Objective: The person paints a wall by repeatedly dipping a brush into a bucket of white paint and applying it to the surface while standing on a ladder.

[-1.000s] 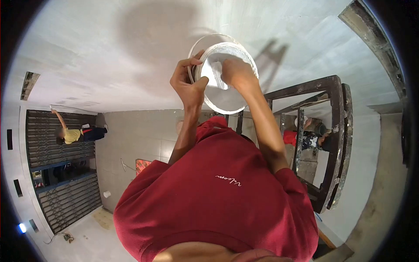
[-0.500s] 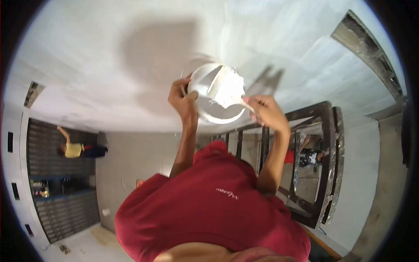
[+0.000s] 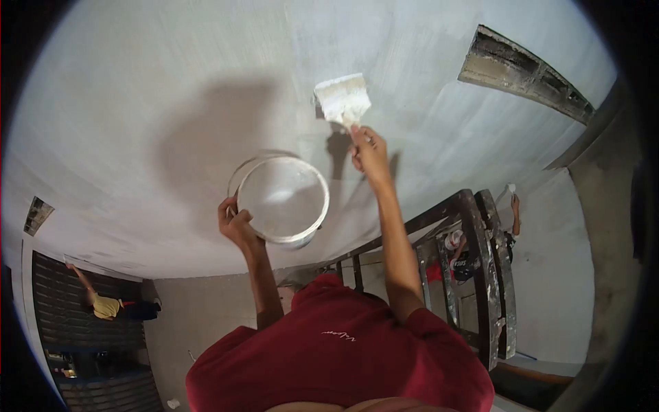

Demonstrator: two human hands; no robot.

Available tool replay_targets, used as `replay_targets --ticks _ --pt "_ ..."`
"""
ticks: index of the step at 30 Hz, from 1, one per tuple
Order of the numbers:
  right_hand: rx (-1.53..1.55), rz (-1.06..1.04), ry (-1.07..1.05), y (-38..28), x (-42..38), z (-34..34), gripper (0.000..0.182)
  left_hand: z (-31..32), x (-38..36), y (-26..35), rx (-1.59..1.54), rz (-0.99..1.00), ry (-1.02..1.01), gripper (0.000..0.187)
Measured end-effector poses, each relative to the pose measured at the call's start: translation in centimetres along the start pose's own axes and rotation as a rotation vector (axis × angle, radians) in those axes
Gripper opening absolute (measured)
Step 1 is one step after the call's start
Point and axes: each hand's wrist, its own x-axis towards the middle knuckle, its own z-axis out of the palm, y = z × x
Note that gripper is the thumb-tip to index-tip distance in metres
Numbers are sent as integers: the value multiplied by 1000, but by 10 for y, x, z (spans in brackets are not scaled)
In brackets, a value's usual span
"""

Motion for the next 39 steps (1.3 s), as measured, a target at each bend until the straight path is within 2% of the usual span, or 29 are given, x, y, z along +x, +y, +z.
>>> replay_targets --ticks 1,5,8,10,12,17,19,22,24,27,31,34,37,39 --pt "-27 6 31 16 6 3 36 -9 3 0 31 17 11 48" --pt "73 258 -10 87 -18 6 34 -36 -1 14 101 66 28 47" --pt "180 457 -11 100 -32 3 30 -52 -2 22 126 86 43 45" --pt "214 478 -8 84 -26 6 25 -63 -5 27 117 96 58 41" --pt "218 475 -25 40 -8 12 24 -68 -4 27 115 103 95 42" --pt "250 224 -129 -100 -1 33 23 -68 -12 28 136 96 136 42" --pt "210 140 -219 -129 -6 31 24 -68 -16 28 95 83 127 43" --pt "92 49 -239 -157 -22 34 27 -65 -24 33 108 49 126 49" --pt "128 32 -202 -138 -13 38 30 -76 -21 27 118 49 105 49" --pt "170 52 -117 -67 12 35 34 -79 -22 28 108 52 113 48" --pt "175 210 14 33 3 25 36 -83 -23 31 135 78 157 44" --pt "167 331 28 95 -17 13 35 -82 -29 40 144 95 153 43" --pt "135 465 40 113 -23 6 33 -84 -32 44 135 110 148 45" --pt "105 531 27 100 -21 7 31 -86 -35 47 113 106 150 45"
